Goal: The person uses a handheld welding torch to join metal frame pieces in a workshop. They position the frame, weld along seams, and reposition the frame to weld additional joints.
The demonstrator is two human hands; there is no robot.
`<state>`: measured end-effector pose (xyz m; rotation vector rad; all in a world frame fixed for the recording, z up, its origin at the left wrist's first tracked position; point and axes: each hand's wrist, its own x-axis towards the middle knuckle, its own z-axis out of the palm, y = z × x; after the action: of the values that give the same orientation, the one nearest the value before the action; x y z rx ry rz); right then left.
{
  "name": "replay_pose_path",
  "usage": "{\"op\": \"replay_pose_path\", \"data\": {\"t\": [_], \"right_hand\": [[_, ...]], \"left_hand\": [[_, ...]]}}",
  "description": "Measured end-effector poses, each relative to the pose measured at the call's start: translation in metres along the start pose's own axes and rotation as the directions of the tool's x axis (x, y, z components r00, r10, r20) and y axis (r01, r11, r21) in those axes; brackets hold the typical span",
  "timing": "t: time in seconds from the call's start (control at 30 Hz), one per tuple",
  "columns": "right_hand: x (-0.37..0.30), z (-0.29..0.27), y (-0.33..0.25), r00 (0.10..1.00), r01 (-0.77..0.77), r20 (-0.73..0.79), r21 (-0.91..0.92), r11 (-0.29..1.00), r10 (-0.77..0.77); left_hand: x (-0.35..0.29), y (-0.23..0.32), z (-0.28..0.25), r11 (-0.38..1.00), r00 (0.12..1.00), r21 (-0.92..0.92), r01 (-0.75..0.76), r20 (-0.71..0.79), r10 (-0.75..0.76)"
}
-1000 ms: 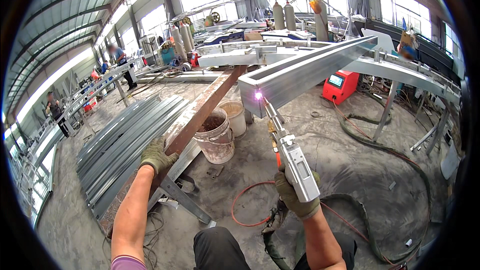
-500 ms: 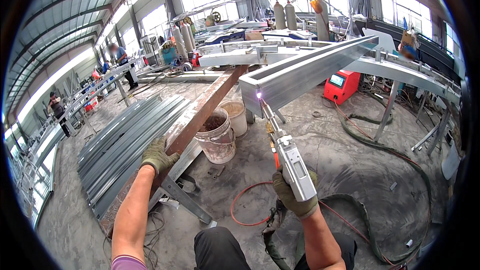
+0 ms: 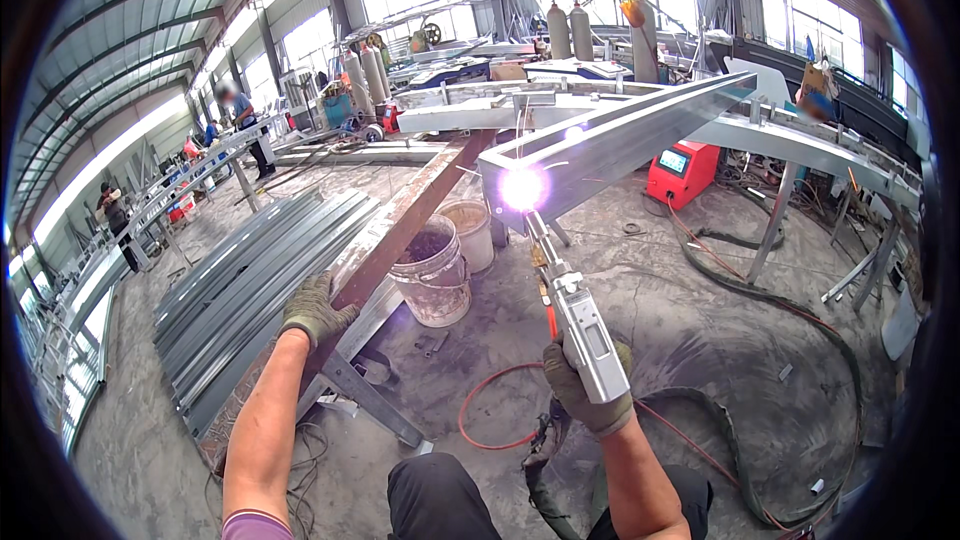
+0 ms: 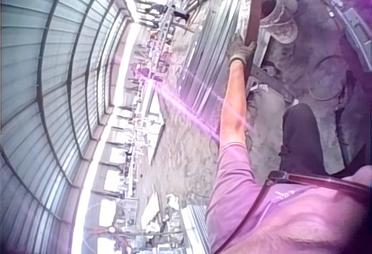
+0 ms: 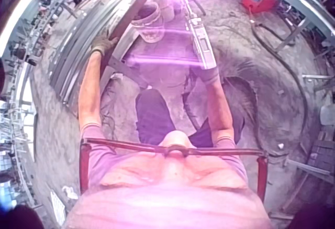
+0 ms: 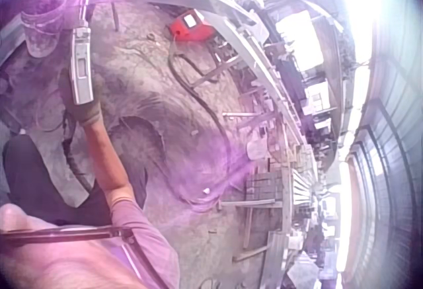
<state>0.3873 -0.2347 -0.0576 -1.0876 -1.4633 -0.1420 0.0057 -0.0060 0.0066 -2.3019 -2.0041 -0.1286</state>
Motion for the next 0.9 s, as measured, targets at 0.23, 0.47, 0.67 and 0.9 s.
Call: {"op": "replay_pose_path", "data": {"t": [0.23,0.47,0.67,0.9], "right_hand": [[0.005,0.001,-0.009,1.000,0.005,-0.031,0.030,1.000,-0.005],[0.001,0.003,-0.004,0.999,-0.021,-0.023,0.101,0.995,0.023],[0.002,0.002,-0.005,1.000,0.017,-0.021,0.041,0.999,-0.016],[-0.008,0.000,0.003,0.999,0.017,-0.030,0.111,0.994,-0.013]], "left_hand": [[-0.002,-0.001,0.001,1.000,1.000,0.015,-0.001,0.002,0.001],[0.001,-0.002,0.004,1.000,1.000,0.003,-0.007,-0.007,0.007],[-0.004,0.000,0.000,1.000,1.000,-0.004,-0.010,-0.017,0.010],[-0.003,0.001,-0.001,1.000,1.000,0.018,-0.012,-0.009,0.012]]}}
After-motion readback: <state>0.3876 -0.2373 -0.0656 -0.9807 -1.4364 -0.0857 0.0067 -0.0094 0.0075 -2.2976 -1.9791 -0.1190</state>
